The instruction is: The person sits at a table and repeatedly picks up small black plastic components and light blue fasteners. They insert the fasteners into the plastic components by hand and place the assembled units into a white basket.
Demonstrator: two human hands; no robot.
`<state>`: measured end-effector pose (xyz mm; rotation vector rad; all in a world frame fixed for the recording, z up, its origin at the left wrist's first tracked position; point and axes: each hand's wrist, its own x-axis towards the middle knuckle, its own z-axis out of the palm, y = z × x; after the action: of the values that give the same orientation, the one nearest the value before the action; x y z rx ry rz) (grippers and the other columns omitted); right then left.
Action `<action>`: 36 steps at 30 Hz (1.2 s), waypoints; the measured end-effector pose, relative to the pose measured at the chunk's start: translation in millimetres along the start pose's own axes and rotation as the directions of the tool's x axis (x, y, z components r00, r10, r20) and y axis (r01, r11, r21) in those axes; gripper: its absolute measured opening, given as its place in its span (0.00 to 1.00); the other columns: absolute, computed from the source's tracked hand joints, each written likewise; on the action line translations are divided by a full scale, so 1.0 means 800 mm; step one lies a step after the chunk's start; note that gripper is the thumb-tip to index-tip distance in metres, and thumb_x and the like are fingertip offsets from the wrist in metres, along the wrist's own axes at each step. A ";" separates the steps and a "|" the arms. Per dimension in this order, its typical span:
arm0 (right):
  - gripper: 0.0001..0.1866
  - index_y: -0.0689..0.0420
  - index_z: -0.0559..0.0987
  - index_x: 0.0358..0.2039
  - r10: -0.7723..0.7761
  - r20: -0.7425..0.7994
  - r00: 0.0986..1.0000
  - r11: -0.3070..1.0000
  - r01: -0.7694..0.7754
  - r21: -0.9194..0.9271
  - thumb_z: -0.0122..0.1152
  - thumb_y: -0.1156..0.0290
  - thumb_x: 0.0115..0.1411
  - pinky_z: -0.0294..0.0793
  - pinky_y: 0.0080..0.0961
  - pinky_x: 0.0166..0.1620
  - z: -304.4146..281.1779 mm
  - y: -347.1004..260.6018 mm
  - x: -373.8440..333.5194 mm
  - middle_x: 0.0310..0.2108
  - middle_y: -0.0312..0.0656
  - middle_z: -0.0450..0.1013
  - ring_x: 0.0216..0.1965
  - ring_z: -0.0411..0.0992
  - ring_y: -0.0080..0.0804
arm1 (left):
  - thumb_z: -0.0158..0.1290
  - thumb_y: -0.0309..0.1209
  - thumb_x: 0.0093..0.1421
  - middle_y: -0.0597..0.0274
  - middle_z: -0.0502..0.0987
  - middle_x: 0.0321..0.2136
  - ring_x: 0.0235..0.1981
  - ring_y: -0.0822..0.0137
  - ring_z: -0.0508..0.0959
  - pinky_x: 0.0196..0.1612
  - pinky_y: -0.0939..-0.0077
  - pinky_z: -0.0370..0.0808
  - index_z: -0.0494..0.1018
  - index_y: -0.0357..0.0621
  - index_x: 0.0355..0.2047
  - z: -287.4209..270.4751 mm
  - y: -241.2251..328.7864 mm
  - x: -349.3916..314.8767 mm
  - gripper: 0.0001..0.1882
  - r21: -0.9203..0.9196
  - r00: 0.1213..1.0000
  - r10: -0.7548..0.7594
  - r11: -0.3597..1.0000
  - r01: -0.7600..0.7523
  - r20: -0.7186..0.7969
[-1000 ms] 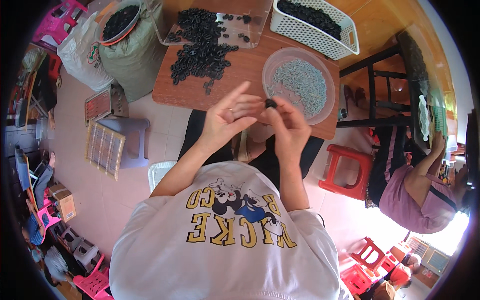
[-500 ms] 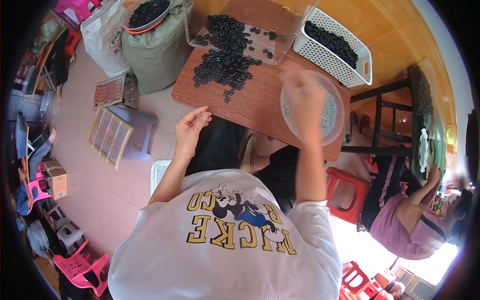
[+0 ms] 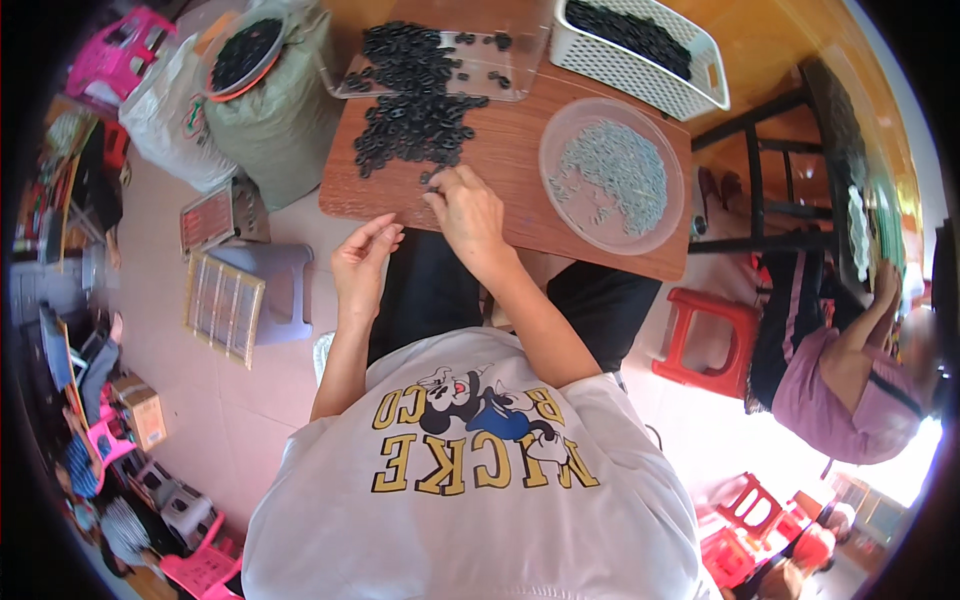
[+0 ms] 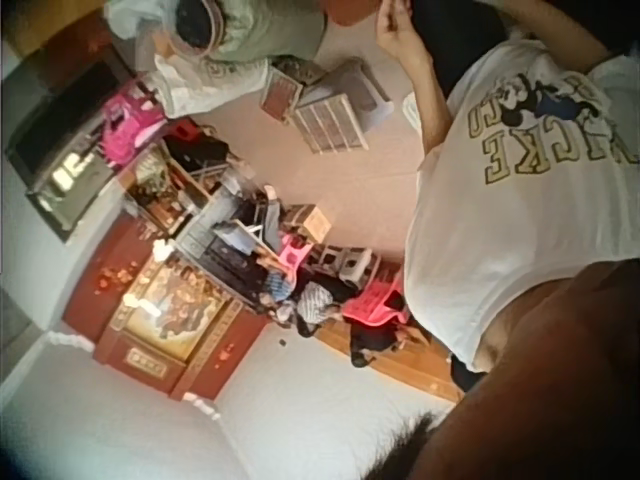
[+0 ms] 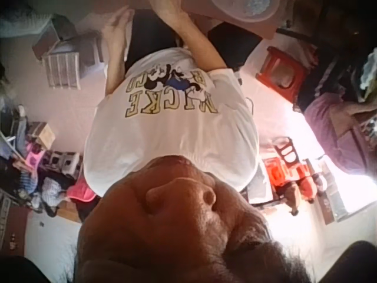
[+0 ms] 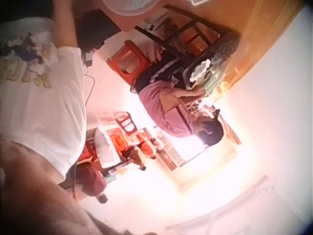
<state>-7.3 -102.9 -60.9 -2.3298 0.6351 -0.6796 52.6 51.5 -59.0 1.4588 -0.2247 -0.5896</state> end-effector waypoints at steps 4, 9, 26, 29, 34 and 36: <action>0.05 0.58 0.76 0.27 -0.047 -0.087 0.995 0.988 0.059 0.144 0.62 0.75 0.48 0.72 0.35 0.35 0.000 0.008 -0.009 0.27 0.45 0.72 0.30 0.73 0.45 | 0.52 0.23 0.58 0.57 0.78 0.34 0.35 0.72 0.77 0.42 0.80 0.73 0.73 0.33 0.43 0.023 0.015 0.004 0.12 0.004 0.998 0.051 0.999 -0.052 0.036; 0.04 0.63 0.74 0.28 0.146 0.094 0.985 0.769 -0.173 0.616 0.59 0.76 0.53 0.72 0.25 0.28 -0.050 0.009 -0.073 0.26 0.41 0.73 0.24 0.75 0.31 | 0.53 0.23 0.57 0.61 0.77 0.34 0.36 0.72 0.76 0.40 0.81 0.72 0.75 0.34 0.40 0.093 0.045 0.016 0.10 0.200 0.919 0.267 0.922 -0.331 0.290; 0.04 0.60 0.73 0.35 0.514 0.261 0.817 0.093 -0.355 0.930 0.55 0.76 0.59 0.68 0.15 0.28 -0.129 0.092 -0.210 0.27 0.42 0.76 0.25 0.74 0.23 | 0.57 0.24 0.46 0.54 0.76 0.29 0.36 0.54 0.75 0.39 0.64 0.70 0.77 0.37 0.26 0.269 0.030 0.097 0.05 0.452 0.465 0.155 0.116 -0.885 0.871; 0.05 0.61 0.73 0.36 0.503 0.256 0.825 0.104 -0.352 0.930 0.54 0.76 0.59 0.69 0.16 0.28 -0.132 0.092 -0.209 0.28 0.44 0.76 0.25 0.74 0.24 | 0.57 0.24 0.46 0.54 0.76 0.27 0.36 0.54 0.75 0.39 0.64 0.70 0.77 0.37 0.24 0.274 0.019 0.103 0.04 0.437 0.437 0.142 0.033 -0.899 0.888; 0.08 0.63 0.74 0.39 0.517 0.255 0.817 0.129 -0.369 0.921 0.54 0.75 0.60 0.68 0.16 0.28 -0.157 0.081 -0.193 0.29 0.45 0.76 0.25 0.74 0.25 | 0.56 0.24 0.47 0.53 0.76 0.26 0.35 0.54 0.75 0.39 0.63 0.70 0.77 0.38 0.24 0.276 0.017 0.101 0.03 0.427 0.425 0.141 0.017 -0.904 0.894; 0.09 0.64 0.75 0.40 0.523 0.233 0.820 0.109 -0.335 0.936 0.54 0.75 0.59 0.68 0.16 0.29 -0.167 0.081 -0.183 0.29 0.45 0.76 0.25 0.74 0.25 | 0.55 0.23 0.48 0.52 0.76 0.26 0.34 0.53 0.75 0.38 0.63 0.70 0.77 0.38 0.27 0.273 0.016 0.105 0.05 0.399 0.391 0.162 -0.014 -0.917 0.906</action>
<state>-215.1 -119.1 -59.3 -0.8030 0.6471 -0.6694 19.5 -179.9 -37.3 1.9128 -2.1104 -0.0588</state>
